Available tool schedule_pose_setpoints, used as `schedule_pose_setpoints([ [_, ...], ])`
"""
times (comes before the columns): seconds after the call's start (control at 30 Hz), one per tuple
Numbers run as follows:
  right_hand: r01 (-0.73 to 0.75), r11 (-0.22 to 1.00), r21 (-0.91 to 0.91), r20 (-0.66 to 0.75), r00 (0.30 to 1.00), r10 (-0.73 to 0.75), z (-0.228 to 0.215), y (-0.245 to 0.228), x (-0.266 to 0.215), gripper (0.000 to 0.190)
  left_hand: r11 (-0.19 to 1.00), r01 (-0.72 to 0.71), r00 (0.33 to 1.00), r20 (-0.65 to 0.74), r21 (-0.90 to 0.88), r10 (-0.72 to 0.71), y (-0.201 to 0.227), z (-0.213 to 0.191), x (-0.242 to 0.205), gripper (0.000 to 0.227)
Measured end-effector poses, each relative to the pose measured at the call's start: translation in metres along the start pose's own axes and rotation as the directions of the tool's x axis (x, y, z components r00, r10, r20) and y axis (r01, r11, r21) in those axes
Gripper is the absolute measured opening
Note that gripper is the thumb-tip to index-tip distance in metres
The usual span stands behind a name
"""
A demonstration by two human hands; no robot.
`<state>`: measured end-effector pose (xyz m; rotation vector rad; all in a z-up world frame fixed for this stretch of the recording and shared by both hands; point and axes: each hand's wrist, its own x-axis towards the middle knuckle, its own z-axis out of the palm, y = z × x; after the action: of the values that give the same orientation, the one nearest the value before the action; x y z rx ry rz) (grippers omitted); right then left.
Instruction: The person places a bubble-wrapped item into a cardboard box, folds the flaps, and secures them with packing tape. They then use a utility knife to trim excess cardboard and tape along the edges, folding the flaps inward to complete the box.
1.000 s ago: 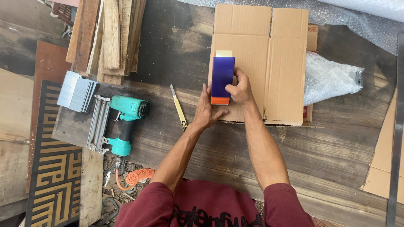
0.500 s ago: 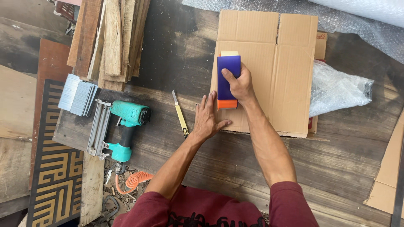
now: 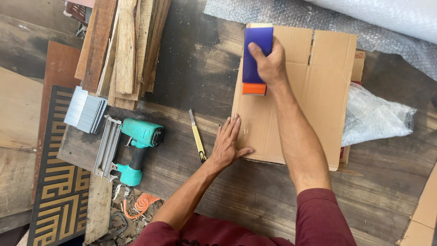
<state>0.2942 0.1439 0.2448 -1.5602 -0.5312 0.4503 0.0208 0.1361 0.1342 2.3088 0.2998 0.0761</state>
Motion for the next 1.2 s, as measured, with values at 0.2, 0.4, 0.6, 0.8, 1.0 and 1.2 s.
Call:
schedule_pose_setpoints([
  [0.2,-0.026,0.998,-0.057,-0.021,0.999,0.025,0.002,0.024,0.024,0.047,0.984,-0.167,0.977,-0.125,0.065,0.174,-0.007,0.007,-0.002,0.104],
  [0.4,0.002,1.000,-0.029,0.010,1.000,-0.001,-0.010,0.003,0.055,0.050,0.991,-0.124,0.988,-0.087,0.057,0.128,-0.005,0.004,-0.003,0.098],
  [0.6,0.111,0.986,-0.127,-0.017,0.993,-0.114,-0.005,0.035,0.048,0.046,0.984,-0.143,0.979,-0.129,0.104,0.156,-0.005,0.004,0.001,0.099],
  [0.8,0.214,0.929,-0.303,-0.050,0.970,-0.239,-0.010,0.046,0.042,0.047,0.926,-0.066,0.989,0.149,0.372,0.011,0.009,-0.010,0.021,0.114],
  [1.0,0.427,0.839,-0.337,-0.036,0.885,-0.465,0.003,0.026,0.016,0.042,0.960,-0.045,0.985,0.170,0.275,-0.003,0.047,-0.028,0.087,0.126],
  [1.2,0.491,0.755,-0.435,0.046,0.849,-0.526,-0.030,0.076,-0.008,0.069,0.949,0.038,0.990,0.116,0.314,-0.078,0.046,-0.019,0.099,0.123],
])
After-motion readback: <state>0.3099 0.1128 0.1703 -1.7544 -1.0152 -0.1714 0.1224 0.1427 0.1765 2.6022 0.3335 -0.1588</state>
